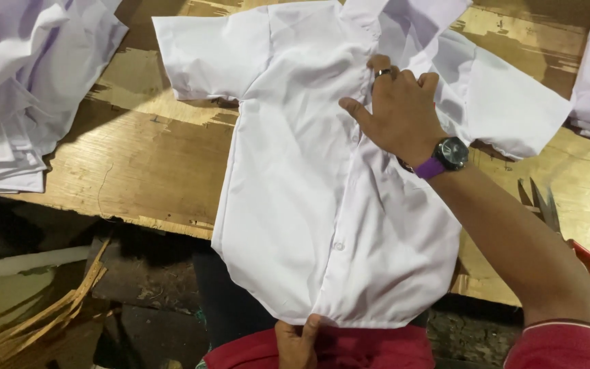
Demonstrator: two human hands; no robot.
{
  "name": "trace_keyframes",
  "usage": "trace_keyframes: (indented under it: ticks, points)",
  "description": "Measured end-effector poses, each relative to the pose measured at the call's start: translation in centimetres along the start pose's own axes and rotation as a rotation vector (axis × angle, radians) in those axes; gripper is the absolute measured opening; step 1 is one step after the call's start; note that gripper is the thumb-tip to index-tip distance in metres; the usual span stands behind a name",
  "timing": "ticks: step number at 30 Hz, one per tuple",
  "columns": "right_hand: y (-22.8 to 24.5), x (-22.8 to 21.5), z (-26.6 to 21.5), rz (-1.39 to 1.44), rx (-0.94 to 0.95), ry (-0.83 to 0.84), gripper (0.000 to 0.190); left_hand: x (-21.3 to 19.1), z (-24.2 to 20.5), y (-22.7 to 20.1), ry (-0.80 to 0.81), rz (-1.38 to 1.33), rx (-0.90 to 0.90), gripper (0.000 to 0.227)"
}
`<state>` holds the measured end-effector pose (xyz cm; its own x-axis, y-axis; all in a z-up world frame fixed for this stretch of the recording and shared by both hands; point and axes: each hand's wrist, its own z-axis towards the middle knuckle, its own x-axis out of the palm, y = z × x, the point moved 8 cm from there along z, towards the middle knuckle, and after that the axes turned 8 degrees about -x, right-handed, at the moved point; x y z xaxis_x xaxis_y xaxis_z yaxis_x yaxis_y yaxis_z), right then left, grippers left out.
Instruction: The person is buttoning a white short-sleeved school shirt laid out on a wooden workbench.
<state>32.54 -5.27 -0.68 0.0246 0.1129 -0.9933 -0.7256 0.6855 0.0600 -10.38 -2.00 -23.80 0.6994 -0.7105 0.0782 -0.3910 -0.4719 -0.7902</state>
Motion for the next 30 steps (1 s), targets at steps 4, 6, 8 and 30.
trace_keyframes:
  ticks: [4,6,8,30]
  points:
    - [-1.8,-0.1,1.9,0.411,0.196,-0.126,0.054,1.5,-1.0,-4.4,0.025,-0.084,0.116,0.040]
    - [-2.2,-0.3,2.9,0.565,0.138,-0.250,0.037,1.4,-1.2,-4.2,0.004,-0.033,0.107,0.040]
    - [-2.8,0.4,3.4,0.548,0.132,-0.271,0.040,1.5,-1.9,-5.5,-0.039,-0.035,0.127,0.041]
    - [-7.5,2.7,6.2,0.553,0.373,-0.287,0.010,-3.2,0.6,-10.4,-0.197,-0.898,-0.052,0.068]
